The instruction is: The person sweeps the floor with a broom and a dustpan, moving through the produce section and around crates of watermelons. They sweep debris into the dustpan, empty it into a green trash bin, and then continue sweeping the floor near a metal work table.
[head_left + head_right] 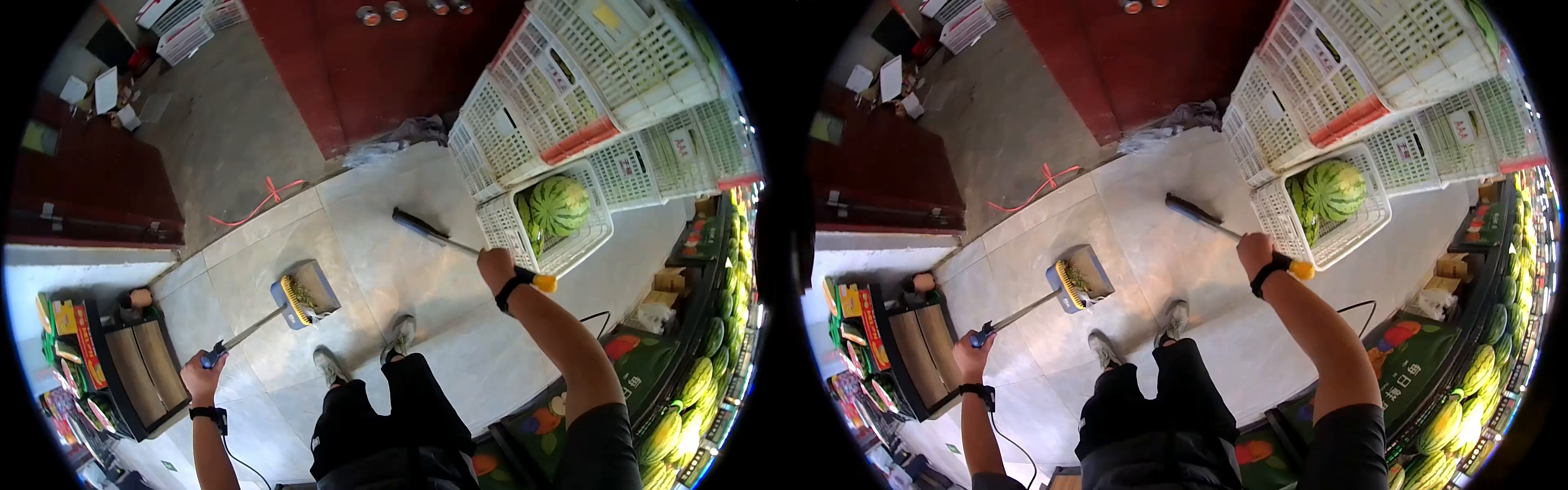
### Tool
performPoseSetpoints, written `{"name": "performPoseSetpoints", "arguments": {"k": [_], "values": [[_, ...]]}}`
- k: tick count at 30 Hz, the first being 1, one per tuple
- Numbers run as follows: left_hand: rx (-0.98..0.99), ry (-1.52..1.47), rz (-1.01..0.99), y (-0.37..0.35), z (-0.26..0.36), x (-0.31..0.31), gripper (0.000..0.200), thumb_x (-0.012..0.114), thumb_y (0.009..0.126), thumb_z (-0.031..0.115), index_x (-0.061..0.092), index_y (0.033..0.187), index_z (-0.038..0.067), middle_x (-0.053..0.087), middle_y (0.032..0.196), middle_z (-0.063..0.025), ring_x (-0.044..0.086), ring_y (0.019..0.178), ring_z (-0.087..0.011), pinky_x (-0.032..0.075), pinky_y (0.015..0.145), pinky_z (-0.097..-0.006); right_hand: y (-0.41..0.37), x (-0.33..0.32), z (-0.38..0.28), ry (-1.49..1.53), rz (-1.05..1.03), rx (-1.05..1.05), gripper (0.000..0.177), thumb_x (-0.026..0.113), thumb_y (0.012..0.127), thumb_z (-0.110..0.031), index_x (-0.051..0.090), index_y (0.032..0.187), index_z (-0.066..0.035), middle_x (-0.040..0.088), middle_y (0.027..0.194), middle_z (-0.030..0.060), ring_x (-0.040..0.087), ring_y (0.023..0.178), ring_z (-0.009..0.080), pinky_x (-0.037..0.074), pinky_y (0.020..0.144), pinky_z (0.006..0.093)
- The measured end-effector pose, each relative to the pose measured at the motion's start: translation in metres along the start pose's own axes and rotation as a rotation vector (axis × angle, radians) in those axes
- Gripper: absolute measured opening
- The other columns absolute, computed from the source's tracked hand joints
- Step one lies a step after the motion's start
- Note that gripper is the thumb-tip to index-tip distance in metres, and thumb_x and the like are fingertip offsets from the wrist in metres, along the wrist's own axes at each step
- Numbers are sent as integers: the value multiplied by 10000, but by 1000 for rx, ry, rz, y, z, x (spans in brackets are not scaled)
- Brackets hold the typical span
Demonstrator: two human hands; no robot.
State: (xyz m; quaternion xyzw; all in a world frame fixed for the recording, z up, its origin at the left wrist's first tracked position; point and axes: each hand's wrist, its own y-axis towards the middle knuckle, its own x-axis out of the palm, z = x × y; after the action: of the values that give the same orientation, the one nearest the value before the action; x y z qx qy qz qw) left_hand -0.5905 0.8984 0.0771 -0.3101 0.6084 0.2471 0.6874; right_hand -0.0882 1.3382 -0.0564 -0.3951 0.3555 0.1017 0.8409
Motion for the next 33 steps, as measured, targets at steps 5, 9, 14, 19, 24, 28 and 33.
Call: {"name": "performPoseSetpoints", "arguments": {"k": [5, 9, 14, 19, 24, 28, 33], "values": [[-23, -36, 30, 6, -35, 12, 473, 820, 676, 475, 605, 650, 55, 584, 575, -142, 586, 552, -365, 454, 505, -422, -26, -37, -54, -46, -94, -75, 506, 569, 856, -85, 504, 1357, -46, 707, 807, 33, 680, 683, 205, 505, 451, 405], [-41, -90, 43, 7, -37, 12, 464, 805, 678, 495, 610, 652, 74, 603, 597, -129, 597, 562, -355, 461, 508, -419, -41, -64, -106, -69, -53, -144, 518, 575, 839, -87, 511, 1352, -48, 703, 780, 30, 679, 672, 193, 498, 439, 400], [-32, -113, 41, -8, -51, 13, 463, 773, 693, 521, 586, 631, 102, 599, 582, -98, 591, 529, -324, 458, 486, -401, -57, -96, -203, -53, -25, -261, 518, 566, 841, -98, 512, 1354, -49, 700, 793, 41, 676, 661, 207, 495, 434, 411], [-25, -175, 25, -21, -66, 14, 437, 761, 712, 493, 575, 629, 107, 586, 567, -88, 591, 519, -301, 456, 475, -392, -92, -120, -251, 129, 110, -425, 379, 531, 885, -123, 571, 1249, -25, 674, 721, 105, 666, 628, 261, 499, 472, 423], [-7, -232, 6, -25, -79, 19, 393, 755, 723, 456, 580, 664, 110, 595, 593, -68, 604, 542, -276, 468, 489, -381, -101, -135, -211, 181, 61, -428, 392, 494, 930, -211, 538, 1303, -100, 658, 709, 112, 659, 671, 279, 508, 573, 435], [-16, -236, -32, -26, -83, 21, 384, 750, 729, 445, 561, 665, 116, 599, 603, -48, 607, 548, -261, 467, 494, -373, -104, -158, -172, -6, 31, -381, 386, 520, 936, -281, 553, 1291, -133, 659, 702, 70, 659, 656, 228, 497, 549, 398], [-22, -250, -5, -27, -81, 27, 384, 750, 726, 445, 573, 656, 113, 588, 585, -49, 600, 535, -254, 456, 479, -367, -70, -137, -187, -129, -49, -296, 412, 507, 922, -179, 531, 1313, -52, 680, 761, 99, 672, 723, 265, 521, 584, 409]]}}
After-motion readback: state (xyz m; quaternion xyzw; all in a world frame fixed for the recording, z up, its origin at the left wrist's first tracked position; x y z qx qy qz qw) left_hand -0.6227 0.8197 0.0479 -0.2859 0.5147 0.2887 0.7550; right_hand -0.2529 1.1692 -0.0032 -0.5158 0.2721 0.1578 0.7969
